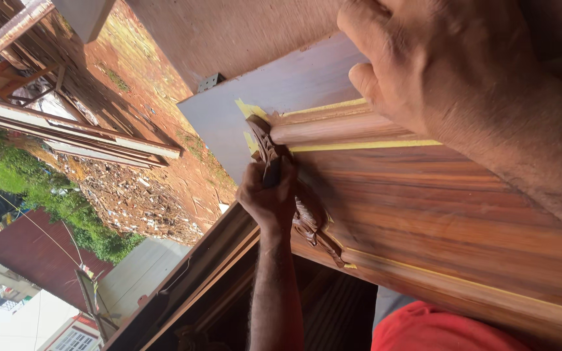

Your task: The person removes yellow tape from a decorative wooden panel and then sands the edges and the wooden carvings using a piece of sandpaper.

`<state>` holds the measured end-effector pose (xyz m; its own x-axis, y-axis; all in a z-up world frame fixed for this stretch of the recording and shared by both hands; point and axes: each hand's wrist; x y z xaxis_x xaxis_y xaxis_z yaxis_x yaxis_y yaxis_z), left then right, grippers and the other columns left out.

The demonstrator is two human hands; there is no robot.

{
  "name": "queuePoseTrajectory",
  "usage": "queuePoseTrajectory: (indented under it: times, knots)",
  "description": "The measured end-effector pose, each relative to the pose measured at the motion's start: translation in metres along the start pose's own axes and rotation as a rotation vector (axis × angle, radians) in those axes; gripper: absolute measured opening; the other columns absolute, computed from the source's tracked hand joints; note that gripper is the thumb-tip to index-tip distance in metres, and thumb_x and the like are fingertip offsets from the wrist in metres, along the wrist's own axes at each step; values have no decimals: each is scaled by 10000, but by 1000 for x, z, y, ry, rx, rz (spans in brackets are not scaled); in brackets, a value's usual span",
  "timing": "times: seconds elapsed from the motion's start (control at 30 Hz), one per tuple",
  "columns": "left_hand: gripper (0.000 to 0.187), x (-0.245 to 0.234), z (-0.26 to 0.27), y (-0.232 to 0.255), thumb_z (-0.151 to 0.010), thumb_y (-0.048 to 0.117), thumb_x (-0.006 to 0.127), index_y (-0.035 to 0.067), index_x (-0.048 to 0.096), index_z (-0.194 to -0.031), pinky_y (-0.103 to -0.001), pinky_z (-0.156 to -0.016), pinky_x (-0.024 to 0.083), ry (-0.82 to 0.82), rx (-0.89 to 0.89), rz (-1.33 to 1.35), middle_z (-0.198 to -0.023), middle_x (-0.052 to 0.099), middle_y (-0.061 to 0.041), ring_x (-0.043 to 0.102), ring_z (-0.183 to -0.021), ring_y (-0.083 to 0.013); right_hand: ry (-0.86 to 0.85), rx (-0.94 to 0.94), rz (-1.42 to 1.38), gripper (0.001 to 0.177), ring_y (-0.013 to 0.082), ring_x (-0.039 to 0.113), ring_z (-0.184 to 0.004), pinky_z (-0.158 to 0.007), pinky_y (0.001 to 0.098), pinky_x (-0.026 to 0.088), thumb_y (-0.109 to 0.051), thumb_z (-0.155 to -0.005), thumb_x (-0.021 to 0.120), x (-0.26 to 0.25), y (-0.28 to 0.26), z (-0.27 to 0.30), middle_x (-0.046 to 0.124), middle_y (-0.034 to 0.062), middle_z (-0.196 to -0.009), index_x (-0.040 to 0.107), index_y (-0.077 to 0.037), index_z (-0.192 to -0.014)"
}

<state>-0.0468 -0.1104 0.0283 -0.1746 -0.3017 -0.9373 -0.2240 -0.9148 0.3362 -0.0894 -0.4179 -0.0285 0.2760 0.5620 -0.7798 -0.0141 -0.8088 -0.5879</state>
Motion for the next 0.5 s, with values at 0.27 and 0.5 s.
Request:
queuePoseTrajectory:
  times: [0.27,0.5]
  knots:
    - [369,-11,1,-15,-821,160,880,96,537,-701,-286,-512,461,-56,40,-166,-612,615,-16,547,-546,-94,-9,13,-31,411,182,675,-903,-755,350,582,-366,-921,848,9,-1,8,699,73,-944,728,-41,-1143]
    - [377,-9,5,-21,-785,155,888,99,526,-699,-285,-507,468,-33,143,-234,-653,625,-9,583,-557,-98,-121,63,-33,511,207,708,-760,-622,345,601,-337,-910,829,-2,-5,-4,726,107,-873,679,-27,-1289]
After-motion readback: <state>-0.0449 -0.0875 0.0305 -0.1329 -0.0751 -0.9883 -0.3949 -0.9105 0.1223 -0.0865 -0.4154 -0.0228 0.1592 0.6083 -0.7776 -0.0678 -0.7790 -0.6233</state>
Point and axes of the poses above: each hand's wrist, its own z-axis away from the middle knuckle, its own x-axis out of the palm, y = z × x
